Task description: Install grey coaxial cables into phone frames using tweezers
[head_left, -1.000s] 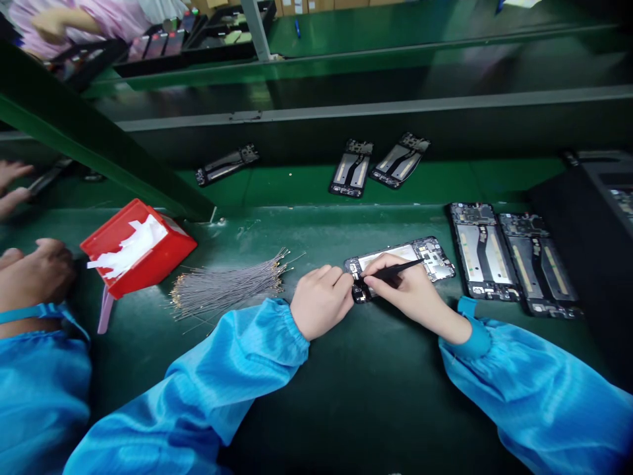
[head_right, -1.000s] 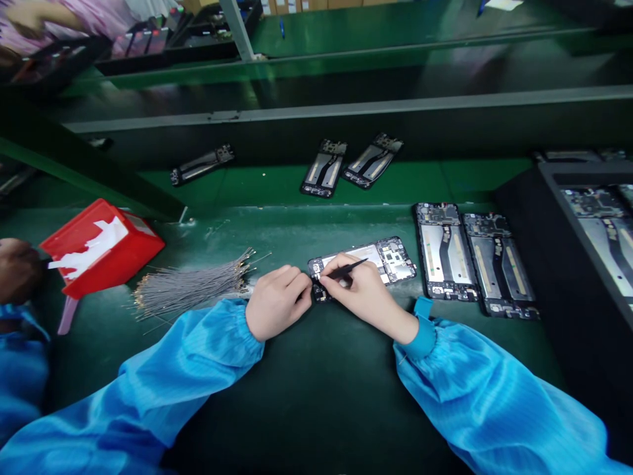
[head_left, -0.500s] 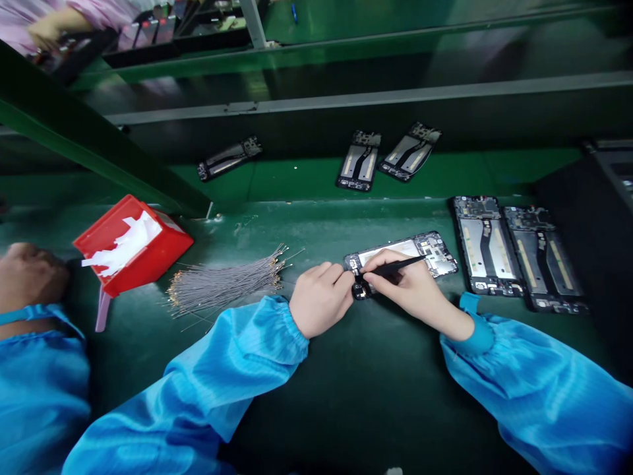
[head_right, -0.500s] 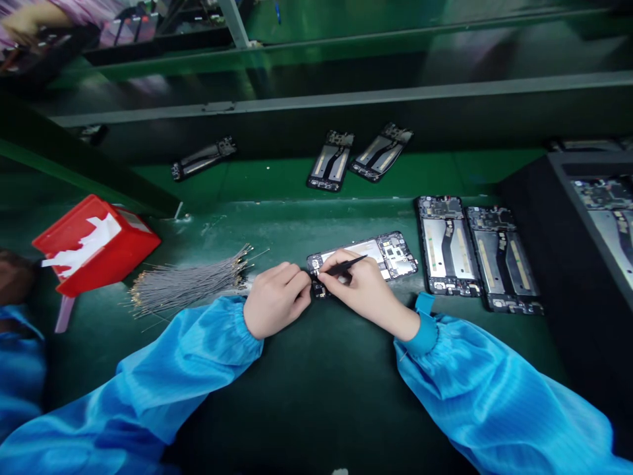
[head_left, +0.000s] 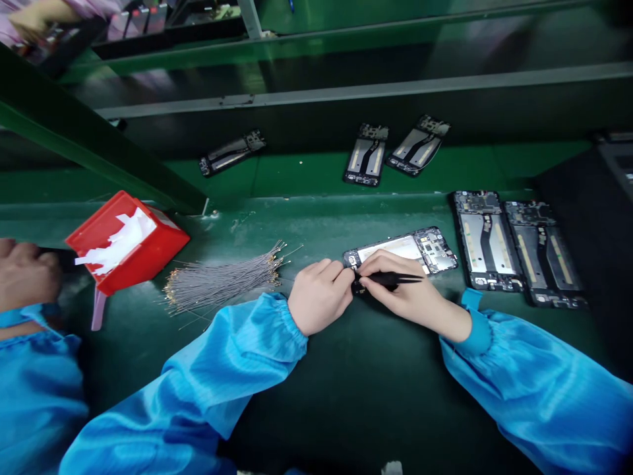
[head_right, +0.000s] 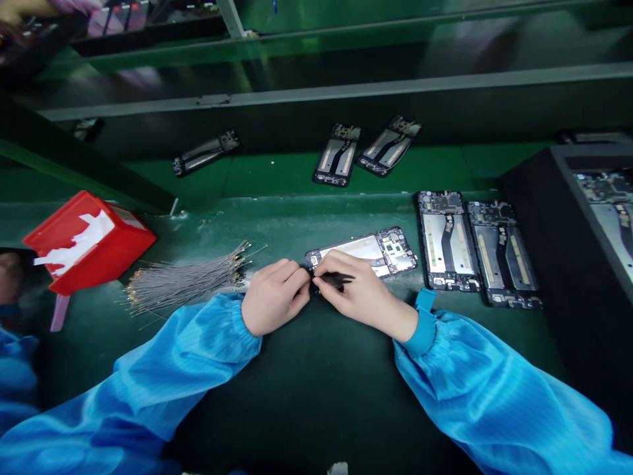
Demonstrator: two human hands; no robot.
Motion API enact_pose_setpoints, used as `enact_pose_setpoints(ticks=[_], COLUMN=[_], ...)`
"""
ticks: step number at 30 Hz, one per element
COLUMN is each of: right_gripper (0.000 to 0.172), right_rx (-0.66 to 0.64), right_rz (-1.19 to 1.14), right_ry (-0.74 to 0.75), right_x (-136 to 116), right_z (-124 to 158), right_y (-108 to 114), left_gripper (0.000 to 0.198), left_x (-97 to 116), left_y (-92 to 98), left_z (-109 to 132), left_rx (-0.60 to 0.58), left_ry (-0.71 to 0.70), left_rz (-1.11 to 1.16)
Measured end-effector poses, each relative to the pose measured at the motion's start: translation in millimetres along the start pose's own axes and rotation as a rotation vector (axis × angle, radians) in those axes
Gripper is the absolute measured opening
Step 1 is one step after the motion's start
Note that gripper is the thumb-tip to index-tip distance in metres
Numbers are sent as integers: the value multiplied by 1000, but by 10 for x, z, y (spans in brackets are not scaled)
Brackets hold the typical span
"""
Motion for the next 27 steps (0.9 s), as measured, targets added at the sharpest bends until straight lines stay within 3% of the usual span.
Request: enact_pose_setpoints(ticks=[7, 12, 15, 18, 19, 22, 25, 27], right_gripper=[8, 8, 6, 6, 5, 5, 5, 6], right_rx=[-22, -23, 152, 442, 482, 481, 446, 422], right_rz=[127, 68, 64, 328, 433, 592, 543, 490], right_ry=[135, 106, 33, -89, -117, -157, -179, -189], right_x=[-96, -73, 51, 239, 294, 406, 415, 380], right_z=[21, 22, 41, 127, 158, 237, 311, 363], right_y=[-46, -58, 203, 614, 716, 857, 825, 768], left_gripper=[16, 14, 15, 14, 13, 12, 16, 17], left_x=[4, -24, -135, -183, -161, 1, 135, 94], left_y=[-6, -12, 22, 85, 105, 138, 142, 162], left_z=[-2, 3, 20, 27, 24, 1, -16, -11], left_rx=[-16, -82, -138, -189, -204, -229, -228, -218], left_ry=[6, 46, 61, -37, -88, -245, -345, -339], left_rz=[0, 42, 133, 174, 164, 73, -17, -29])
Point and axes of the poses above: each hand's wrist, its own z-axis away from the middle knuckle, its own y-axis out of the back of the hand, x = y × z, the point moved 4 cm from there along -z, towards the middle knuckle, and after that the axes turned 6 degrees about -y, right-handed, at the moved point
